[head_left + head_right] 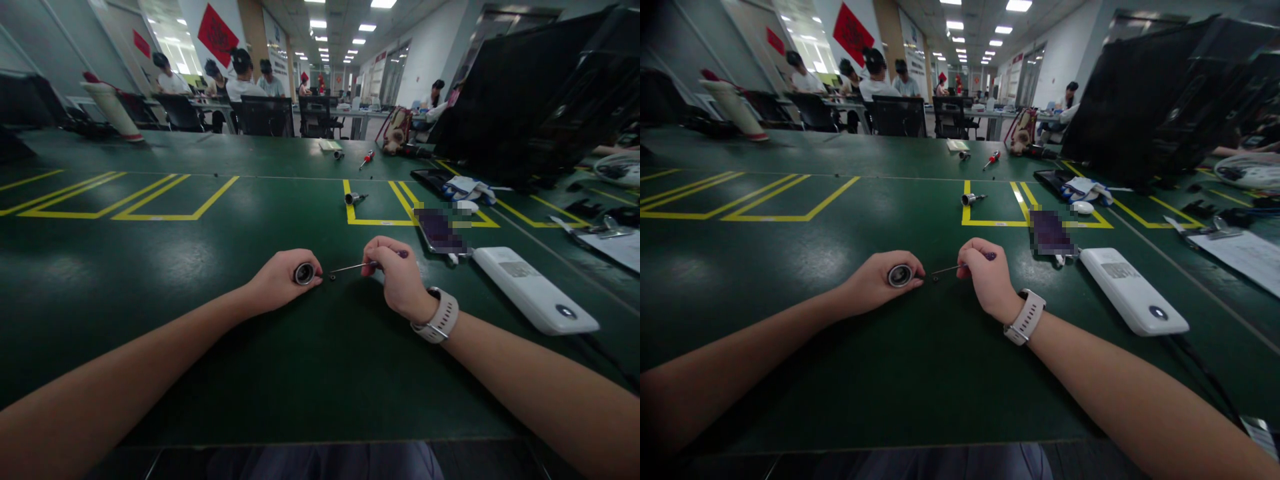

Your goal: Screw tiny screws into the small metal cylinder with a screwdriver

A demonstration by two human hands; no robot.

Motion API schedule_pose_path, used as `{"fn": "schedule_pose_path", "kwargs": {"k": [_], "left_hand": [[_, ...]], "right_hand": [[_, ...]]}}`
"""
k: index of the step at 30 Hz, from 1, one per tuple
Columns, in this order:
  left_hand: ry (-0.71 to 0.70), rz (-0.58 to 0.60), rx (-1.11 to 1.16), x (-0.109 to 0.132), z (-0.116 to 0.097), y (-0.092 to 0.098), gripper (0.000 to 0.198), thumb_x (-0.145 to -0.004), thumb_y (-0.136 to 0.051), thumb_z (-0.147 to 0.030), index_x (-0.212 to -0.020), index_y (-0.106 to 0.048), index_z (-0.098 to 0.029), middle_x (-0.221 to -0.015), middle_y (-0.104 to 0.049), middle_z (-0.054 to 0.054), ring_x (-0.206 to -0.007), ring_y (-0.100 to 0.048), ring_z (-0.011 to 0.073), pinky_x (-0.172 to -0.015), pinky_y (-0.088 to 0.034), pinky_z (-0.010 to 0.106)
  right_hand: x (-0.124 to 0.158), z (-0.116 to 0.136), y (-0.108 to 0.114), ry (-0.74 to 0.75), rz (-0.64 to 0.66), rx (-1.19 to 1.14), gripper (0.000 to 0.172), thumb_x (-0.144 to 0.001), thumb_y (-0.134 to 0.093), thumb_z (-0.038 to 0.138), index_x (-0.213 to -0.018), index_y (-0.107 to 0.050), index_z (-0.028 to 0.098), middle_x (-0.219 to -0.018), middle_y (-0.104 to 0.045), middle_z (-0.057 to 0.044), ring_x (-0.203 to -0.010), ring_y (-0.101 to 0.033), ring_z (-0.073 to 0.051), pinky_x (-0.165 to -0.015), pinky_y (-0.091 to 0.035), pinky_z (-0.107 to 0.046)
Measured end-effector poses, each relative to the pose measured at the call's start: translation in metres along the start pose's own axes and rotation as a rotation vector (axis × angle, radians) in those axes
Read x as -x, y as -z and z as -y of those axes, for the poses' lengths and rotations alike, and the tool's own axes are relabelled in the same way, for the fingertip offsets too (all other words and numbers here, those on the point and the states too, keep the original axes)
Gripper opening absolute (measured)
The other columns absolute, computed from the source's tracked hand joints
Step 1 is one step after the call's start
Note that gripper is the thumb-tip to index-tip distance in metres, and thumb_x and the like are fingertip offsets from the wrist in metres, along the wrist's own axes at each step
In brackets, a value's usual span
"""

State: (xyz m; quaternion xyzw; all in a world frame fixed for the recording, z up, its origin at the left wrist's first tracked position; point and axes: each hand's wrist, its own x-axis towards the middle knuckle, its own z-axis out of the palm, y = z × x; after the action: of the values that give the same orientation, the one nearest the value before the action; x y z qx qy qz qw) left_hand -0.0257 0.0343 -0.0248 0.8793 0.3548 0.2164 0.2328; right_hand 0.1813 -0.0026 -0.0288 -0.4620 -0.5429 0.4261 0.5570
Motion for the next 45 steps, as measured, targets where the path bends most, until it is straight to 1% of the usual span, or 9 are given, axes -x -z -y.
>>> {"fn": "schedule_pose_path", "kwargs": {"k": [12,17,22,26,29,32,36,41,45], "left_hand": [[-0.018,-0.022,0.036,0.000,-0.006,-0.003,0.008,-0.076,-0.059,-0.022,-0.081,-0.062,-0.017,-0.085,-0.066,0.003,-0.078,-0.062,0.0158,-0.071,-0.049,0.029],[-0.014,-0.010,0.003,-0.001,-0.004,-0.004,0.011,-0.077,-0.059,-0.024,-0.084,-0.062,-0.016,-0.084,-0.066,0.004,-0.078,-0.061,0.0161,-0.071,-0.047,0.029],[-0.005,-0.171,-0.179,-0.003,0.002,0.004,0.024,-0.073,-0.065,-0.039,-0.079,-0.058,-0.016,-0.085,-0.064,0.005,-0.082,-0.057,0.0198,-0.076,-0.043,0.034],[0.114,-0.219,-0.316,-0.003,0.000,0.014,0.040,-0.070,-0.062,-0.056,-0.077,-0.058,-0.017,-0.081,-0.061,0.005,-0.072,-0.055,0.0192,-0.065,-0.041,0.031],[0.240,-0.247,-0.294,0.000,-0.002,0.019,0.038,-0.070,-0.062,-0.055,-0.079,-0.058,-0.019,-0.076,-0.061,0.003,-0.067,-0.055,0.0182,-0.057,-0.039,0.028],[0.317,-0.284,-0.173,0.001,-0.002,0.022,0.031,-0.067,-0.069,-0.044,-0.078,-0.058,-0.018,-0.074,-0.062,0.002,-0.066,-0.057,0.0177,-0.057,-0.041,0.028],[0.459,-0.277,0.253,0.000,-0.003,0.024,0.031,-0.061,-0.074,-0.021,-0.088,-0.060,-0.015,-0.086,-0.065,0.004,-0.073,-0.062,0.0178,-0.064,-0.052,0.031],[0.577,-0.273,0.806,-0.002,-0.013,0.024,0.033,-0.064,-0.057,0.001,-0.094,-0.062,-0.013,-0.109,-0.063,0.012,-0.094,-0.064,0.0213,-0.085,-0.056,0.036],[0.646,-0.311,0.996,-0.003,-0.017,0.021,0.039,-0.064,-0.046,0.008,-0.092,-0.065,-0.012,-0.107,-0.064,0.012,-0.098,-0.064,0.0219,-0.090,-0.055,0.034]], "right_hand": [[0.000,-0.001,-0.003,-0.023,0.046,-0.001,0.017,-0.070,-0.048,0.018,-0.054,-0.053,0.019,-0.052,-0.050,0.003,-0.050,-0.050,-0.011,-0.053,-0.037,-0.027],[-0.002,-0.001,0.000,0.017,-0.005,-0.007,0.018,-0.070,-0.048,0.018,-0.052,-0.052,0.019,-0.049,-0.048,0.004,-0.048,-0.048,-0.010,-0.050,-0.036,-0.026],[-0.003,-0.002,0.001,0.016,-0.006,0.065,0.018,-0.069,-0.047,0.018,-0.051,-0.050,0.019,-0.049,-0.047,0.004,-0.047,-0.047,-0.010,-0.049,-0.034,-0.026],[-0.003,0.001,0.001,-0.002,0.036,0.140,0.019,-0.070,-0.046,0.018,-0.052,-0.050,0.019,-0.048,-0.047,0.003,-0.049,-0.048,-0.011,-0.050,-0.034,-0.026],[-0.002,0.011,0.004,-0.001,0.074,0.256,0.020,-0.072,-0.045,0.019,-0.052,-0.050,0.019,-0.050,-0.048,0.002,-0.051,-0.048,-0.012,-0.050,-0.034,-0.027],[0.001,0.025,0.008,0.040,0.120,0.437,0.022,-0.073,-0.045,0.018,-0.052,-0.050,0.019,-0.054,-0.050,0.001,-0.053,-0.048,-0.013,-0.050,-0.032,-0.028],[0.004,0.032,0.009,0.067,0.136,0.535,0.022,-0.076,-0.044,0.018,-0.054,-0.050,0.019,-0.055,-0.051,0.001,-0.054,-0.049,-0.013,-0.051,-0.032,-0.029],[0.003,0.021,0.006,0.084,0.099,0.430,0.020,-0.078,-0.045,0.017,-0.060,-0.053,0.019,-0.058,-0.053,0.001,-0.059,-0.051,-0.014,-0.057,-0.036,-0.029],[0.007,0.017,0.003,0.155,0.042,0.288,0.018,-0.081,-0.046,0.018,-0.063,-0.053,0.019,-0.062,-0.054,0.001,-0.063,-0.052,-0.014,-0.060,-0.039,-0.029]]}}
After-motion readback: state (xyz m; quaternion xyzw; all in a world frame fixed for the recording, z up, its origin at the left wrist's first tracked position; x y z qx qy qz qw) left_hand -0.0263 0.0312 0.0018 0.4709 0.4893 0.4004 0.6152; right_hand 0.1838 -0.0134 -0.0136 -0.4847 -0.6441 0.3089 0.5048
